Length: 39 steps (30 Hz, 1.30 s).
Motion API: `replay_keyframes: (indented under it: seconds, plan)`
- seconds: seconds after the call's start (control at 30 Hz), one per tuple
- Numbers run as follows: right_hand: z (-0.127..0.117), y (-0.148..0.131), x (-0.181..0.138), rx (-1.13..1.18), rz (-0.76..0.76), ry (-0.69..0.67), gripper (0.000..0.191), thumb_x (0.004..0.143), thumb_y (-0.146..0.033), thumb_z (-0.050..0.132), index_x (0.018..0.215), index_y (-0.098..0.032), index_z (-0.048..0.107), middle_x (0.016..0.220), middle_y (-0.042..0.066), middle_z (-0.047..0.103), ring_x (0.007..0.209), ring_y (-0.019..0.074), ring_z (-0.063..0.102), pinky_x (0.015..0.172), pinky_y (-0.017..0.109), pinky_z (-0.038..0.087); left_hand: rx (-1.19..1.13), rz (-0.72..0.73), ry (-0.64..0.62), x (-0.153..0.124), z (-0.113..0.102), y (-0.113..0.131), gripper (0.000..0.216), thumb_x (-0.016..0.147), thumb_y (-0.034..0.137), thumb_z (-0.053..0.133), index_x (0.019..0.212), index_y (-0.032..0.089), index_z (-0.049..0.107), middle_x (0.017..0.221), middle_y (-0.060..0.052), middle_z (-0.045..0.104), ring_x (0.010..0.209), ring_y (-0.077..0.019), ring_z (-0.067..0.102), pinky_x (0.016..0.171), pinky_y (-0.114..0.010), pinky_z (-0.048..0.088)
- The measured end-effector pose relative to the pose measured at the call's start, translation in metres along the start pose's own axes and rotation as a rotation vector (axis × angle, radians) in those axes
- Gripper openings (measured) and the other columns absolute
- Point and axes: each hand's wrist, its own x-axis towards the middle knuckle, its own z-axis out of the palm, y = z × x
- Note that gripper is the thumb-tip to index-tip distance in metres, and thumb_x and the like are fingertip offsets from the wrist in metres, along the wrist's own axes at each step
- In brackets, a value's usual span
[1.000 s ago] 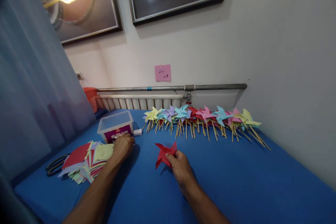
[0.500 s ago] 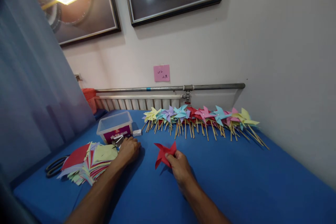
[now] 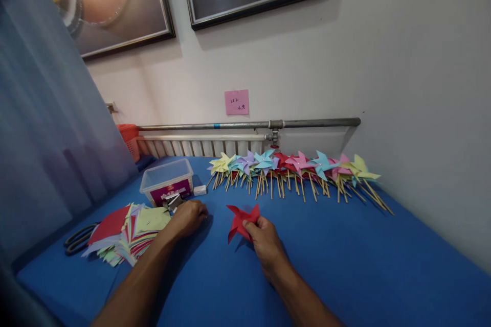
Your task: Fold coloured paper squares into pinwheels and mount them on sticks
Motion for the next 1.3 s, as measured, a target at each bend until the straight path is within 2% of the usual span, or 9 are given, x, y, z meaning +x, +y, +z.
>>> replay_keyframes:
  seconds: [0.2, 0.83, 1.03, 1.3]
  plan:
    - [0.001, -0.001, -0.001, -0.004, -0.022, 0.005, 0.018, 0.066, -0.036, 0.074, 0.071, -0.021, 0.067, 0.064, 0.000, 0.067, 0.057, 0.0157, 0.055, 0.059, 0.030, 0.041, 0.082, 0.001, -0.018, 0.001, 0.005, 0.009, 0.031, 0.093, 0.019, 0.047, 0.101, 0.018, 0.077, 0.107, -0.013, 0.073, 0.100, -0.0265, 0.069, 0.081, -0.033, 0.048]
    - [-0.001, 0.002, 0.000, -0.002, -0.004, 0.014, 0.018, 0.069, -0.036, 0.076, 0.071, -0.019, 0.068, 0.061, -0.003, 0.066, 0.054, 0.0122, 0.053, 0.056, 0.027, 0.040, 0.099, -0.055, -0.033, 0.004, 0.009, 0.006, 0.032, 0.094, 0.019, 0.045, 0.104, 0.014, 0.074, 0.109, -0.016, 0.073, 0.102, -0.0296, 0.069, 0.084, -0.036, 0.049]
    - [-0.001, 0.001, 0.000, -0.002, 0.005, 0.028, 0.020, 0.067, -0.036, 0.077, 0.072, -0.019, 0.068, 0.063, -0.002, 0.067, 0.055, 0.0125, 0.053, 0.057, 0.028, 0.040, 0.073, 0.045, -0.040, -0.002, 0.004, 0.010, 0.030, 0.091, 0.021, 0.047, 0.099, 0.019, 0.075, 0.108, -0.013, 0.074, 0.102, -0.0288, 0.069, 0.084, -0.036, 0.049]
    - [0.001, 0.003, 0.000, 0.016, 0.005, 0.036, 0.020, 0.065, -0.035, 0.077, 0.070, -0.018, 0.067, 0.060, -0.002, 0.065, 0.053, 0.0117, 0.051, 0.054, 0.026, 0.038, 0.019, 0.043, -0.045, 0.000, 0.006, 0.010, 0.027, 0.092, 0.023, 0.048, 0.099, 0.020, 0.074, 0.108, -0.012, 0.075, 0.104, -0.0288, 0.068, 0.086, -0.036, 0.049]
